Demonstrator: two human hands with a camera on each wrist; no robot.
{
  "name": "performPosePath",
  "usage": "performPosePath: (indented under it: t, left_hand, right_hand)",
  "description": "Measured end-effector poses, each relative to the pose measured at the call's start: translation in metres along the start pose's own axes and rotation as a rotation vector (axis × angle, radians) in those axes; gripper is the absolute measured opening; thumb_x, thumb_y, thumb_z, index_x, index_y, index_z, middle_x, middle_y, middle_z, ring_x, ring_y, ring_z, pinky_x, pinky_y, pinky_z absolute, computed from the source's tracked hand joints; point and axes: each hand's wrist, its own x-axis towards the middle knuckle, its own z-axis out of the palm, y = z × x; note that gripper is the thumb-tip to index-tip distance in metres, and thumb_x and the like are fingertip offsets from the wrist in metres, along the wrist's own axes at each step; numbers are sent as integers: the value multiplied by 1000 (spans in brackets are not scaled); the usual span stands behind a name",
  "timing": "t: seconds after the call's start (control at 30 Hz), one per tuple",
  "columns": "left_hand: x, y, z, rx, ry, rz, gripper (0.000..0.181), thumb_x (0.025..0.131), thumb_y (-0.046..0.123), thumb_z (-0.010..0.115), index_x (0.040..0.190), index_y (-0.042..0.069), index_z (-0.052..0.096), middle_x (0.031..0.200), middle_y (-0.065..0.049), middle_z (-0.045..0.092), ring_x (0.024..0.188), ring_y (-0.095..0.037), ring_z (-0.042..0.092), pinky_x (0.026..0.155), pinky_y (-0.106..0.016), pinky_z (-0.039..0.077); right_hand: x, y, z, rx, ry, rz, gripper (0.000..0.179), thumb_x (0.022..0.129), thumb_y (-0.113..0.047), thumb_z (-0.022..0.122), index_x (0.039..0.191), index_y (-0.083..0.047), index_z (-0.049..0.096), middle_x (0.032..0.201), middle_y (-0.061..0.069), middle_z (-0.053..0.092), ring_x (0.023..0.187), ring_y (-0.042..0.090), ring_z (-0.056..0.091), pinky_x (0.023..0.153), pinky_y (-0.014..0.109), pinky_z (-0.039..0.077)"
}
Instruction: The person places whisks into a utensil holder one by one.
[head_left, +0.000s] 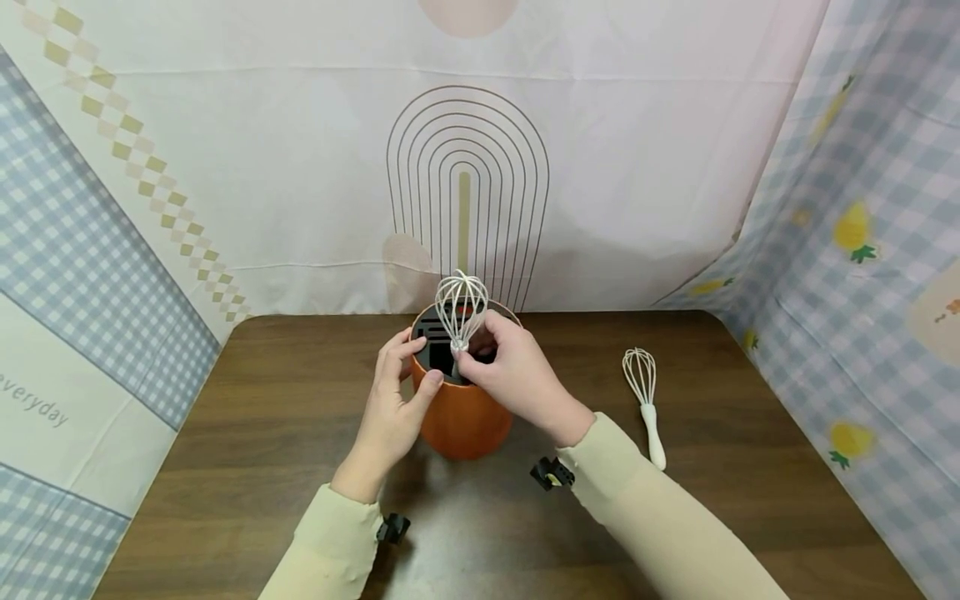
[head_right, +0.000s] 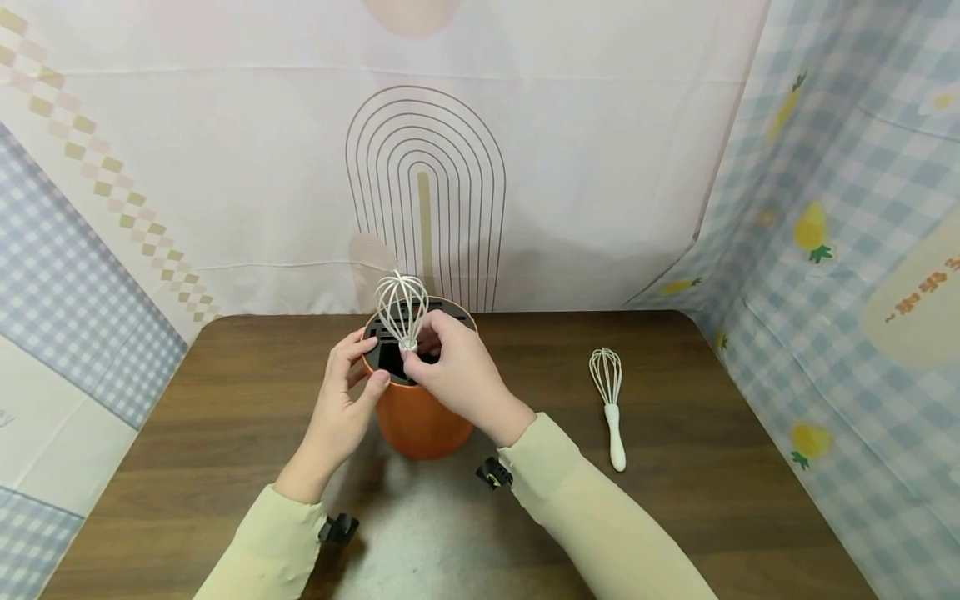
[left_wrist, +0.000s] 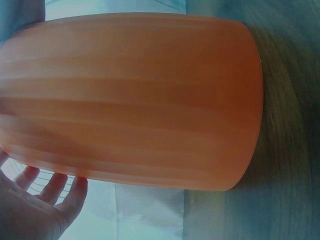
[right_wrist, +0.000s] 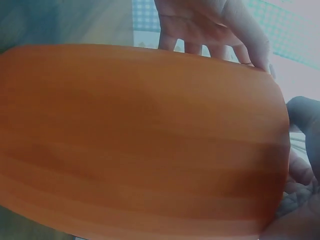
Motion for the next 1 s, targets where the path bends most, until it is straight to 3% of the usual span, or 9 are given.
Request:
performPosePath:
  t: [0.27, 0.63, 0.77, 1.0]
  left_hand:
    - [0, 0, 1, 3, -7, -7, 44, 92, 5, 62, 133, -1, 45, 148, -22, 31, 131, -32, 38, 100, -55, 39]
    - [0, 1, 0, 3, -5, -8, 43, 92, 5, 62, 132, 0, 46, 148, -22, 31, 131, -32, 38, 100, -54, 39]
    - [0, 1, 0, 1, -12, -16, 43, 93, 5, 62, 132, 0, 45, 148, -22, 31, 131, -32, 39, 100, -54, 39]
    - [0, 1, 0, 9, -9, -8, 43, 93, 6, 61, 132, 0, 45, 148, -22, 32, 131, -32, 39, 100, -55, 39]
  right_hand:
    - [3, -4, -1, -162, -104, 76, 14, 84, -15, 72, 89, -17, 60, 86, -7, 63, 77, 6, 61, 67, 25, 53]
    - [5, -7, -4, -185, -139, 84, 15, 84, -18, 74, 84, -19, 59, 82, -8, 62, 74, 8, 60, 65, 26, 52]
    - [6, -7, -9, -161, -163, 86, 18, 83, -17, 75, 94, -15, 61, 87, -5, 62, 80, 9, 60, 71, 25, 52]
    - [5, -6, -21, -80, -206, 56, 51, 80, -18, 80, 124, -11, 55, 101, -2, 61, 90, 13, 60, 82, 27, 51]
